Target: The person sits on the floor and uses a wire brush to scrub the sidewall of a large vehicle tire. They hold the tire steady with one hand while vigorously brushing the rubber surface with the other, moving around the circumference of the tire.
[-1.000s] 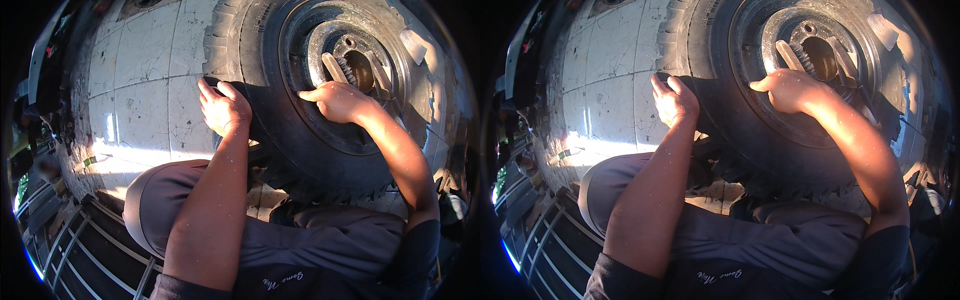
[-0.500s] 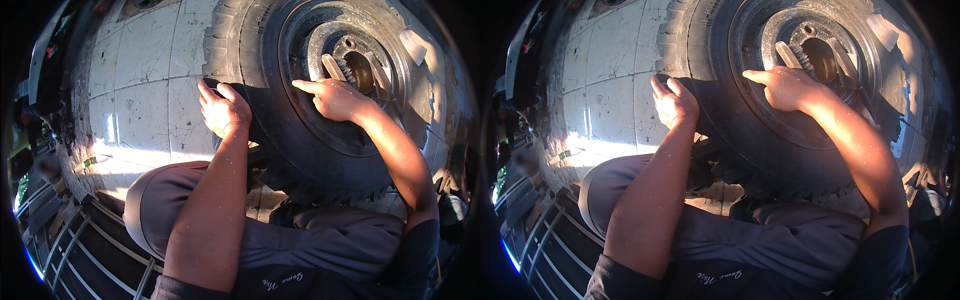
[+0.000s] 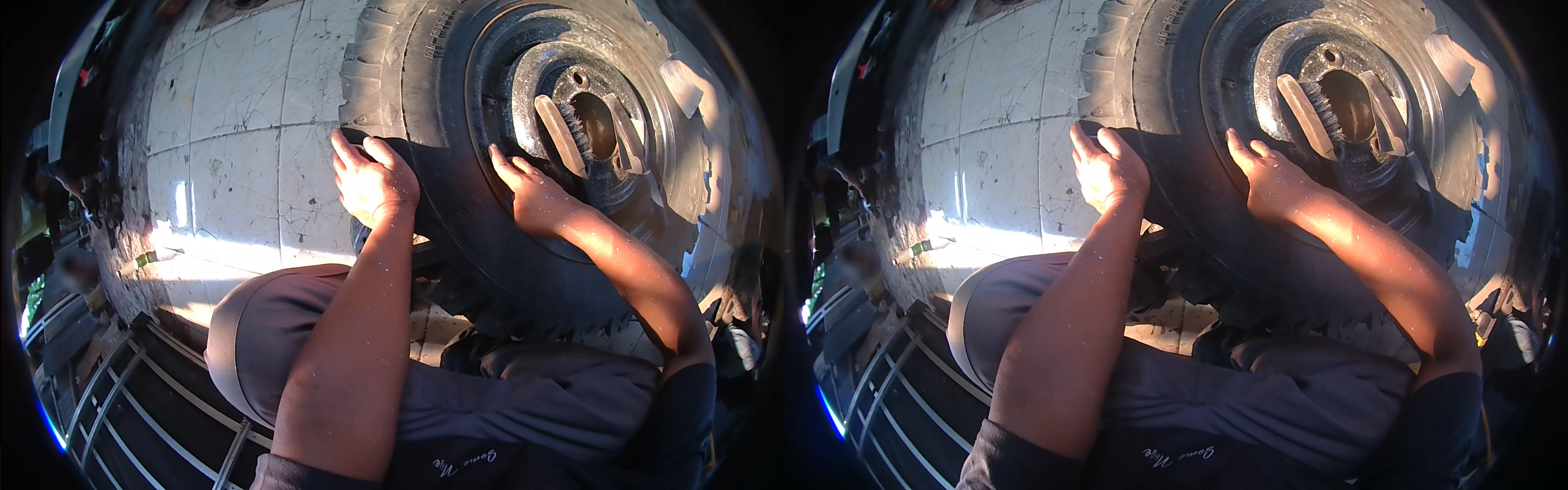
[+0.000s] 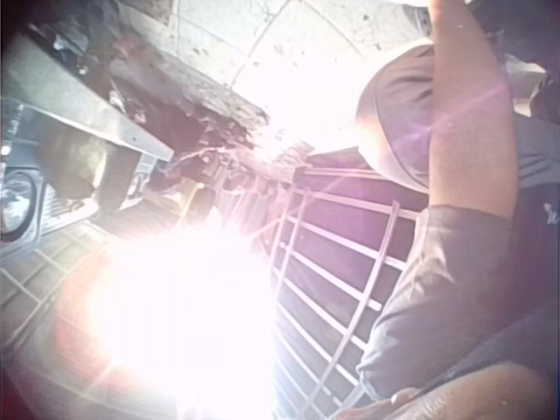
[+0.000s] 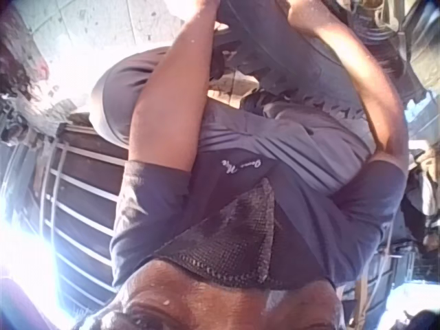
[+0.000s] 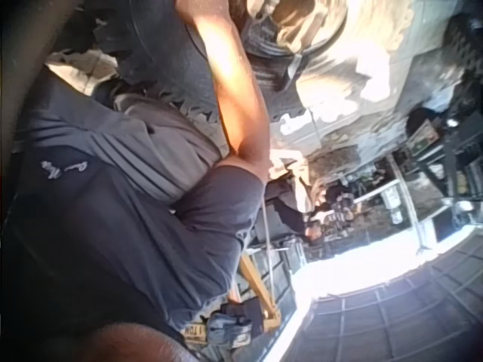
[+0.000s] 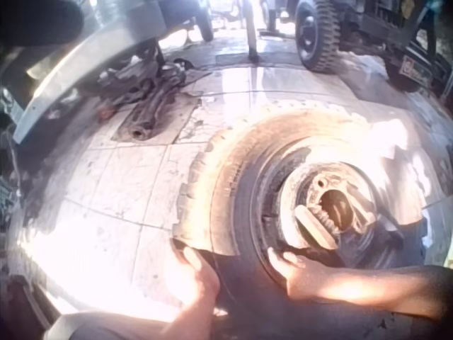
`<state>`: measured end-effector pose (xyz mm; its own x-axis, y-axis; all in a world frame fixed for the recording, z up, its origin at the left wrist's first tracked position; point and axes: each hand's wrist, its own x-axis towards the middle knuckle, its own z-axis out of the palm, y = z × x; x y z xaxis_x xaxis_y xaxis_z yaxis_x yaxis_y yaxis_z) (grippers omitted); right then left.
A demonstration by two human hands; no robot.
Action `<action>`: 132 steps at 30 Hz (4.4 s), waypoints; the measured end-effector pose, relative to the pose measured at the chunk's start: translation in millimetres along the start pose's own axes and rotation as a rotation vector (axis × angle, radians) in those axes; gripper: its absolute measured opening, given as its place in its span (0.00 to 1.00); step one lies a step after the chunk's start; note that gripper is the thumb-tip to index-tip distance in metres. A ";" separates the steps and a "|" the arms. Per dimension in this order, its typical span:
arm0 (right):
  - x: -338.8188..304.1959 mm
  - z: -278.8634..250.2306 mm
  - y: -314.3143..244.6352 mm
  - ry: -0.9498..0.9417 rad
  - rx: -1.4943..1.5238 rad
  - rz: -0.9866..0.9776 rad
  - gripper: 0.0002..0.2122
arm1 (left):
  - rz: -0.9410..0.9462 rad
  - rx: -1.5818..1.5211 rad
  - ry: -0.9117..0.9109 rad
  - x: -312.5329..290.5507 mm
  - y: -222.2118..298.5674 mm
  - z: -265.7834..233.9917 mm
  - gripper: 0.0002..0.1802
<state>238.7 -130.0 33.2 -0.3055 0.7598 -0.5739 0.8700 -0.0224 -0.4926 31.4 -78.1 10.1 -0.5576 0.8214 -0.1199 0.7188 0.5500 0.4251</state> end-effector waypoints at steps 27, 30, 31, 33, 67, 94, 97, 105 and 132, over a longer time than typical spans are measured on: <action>15.7 -15.7 6.1 0.255 0.017 -0.176 0.27 | -0.018 -0.018 -0.023 -0.7 2.0 -4.4 0.32; 10.6 -16.3 15.8 0.278 -0.115 -0.307 0.23 | -0.011 -0.010 -0.015 -1.6 4.2 -4.9 0.32; 7.8 -17.6 17.3 0.332 -0.168 -0.362 0.20 | -0.006 -0.008 -0.004 -1.6 4.1 -5.0 0.32; -5.6 -26.9 13.4 0.321 0.011 -0.146 0.18 | -0.005 -0.001 -0.010 -1.6 2.7 -5.2 0.32; -53.7 -28.6 74.0 0.598 -0.002 0.276 0.32 | 0.226 0.248 -0.040 -5.6 18.3 15.4 0.34; -83.1 -85.6 132.9 0.778 0.156 0.302 0.29 | 0.202 0.263 -0.015 -7.3 25.9 14.5 0.33; -67.7 -86.3 81.1 0.656 0.349 0.177 0.29 | 0.193 0.254 -0.035 -5.6 23.3 16.3 0.33; -2.5 -82.5 -20.0 0.272 0.670 0.319 0.29 | 0.168 0.245 -0.037 -8.9 27.7 11.7 0.34; 47.6 -35.5 -2.6 0.586 0.979 0.242 0.23 | 0.195 0.345 0.023 -7.0 22.4 10.7 0.32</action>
<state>235.7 -70.8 30.4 0.2756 0.8449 -0.4586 0.1323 -0.5058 -0.8524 55.8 -69.9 10.9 -0.4034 0.9139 -0.0455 0.9072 0.4059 0.1108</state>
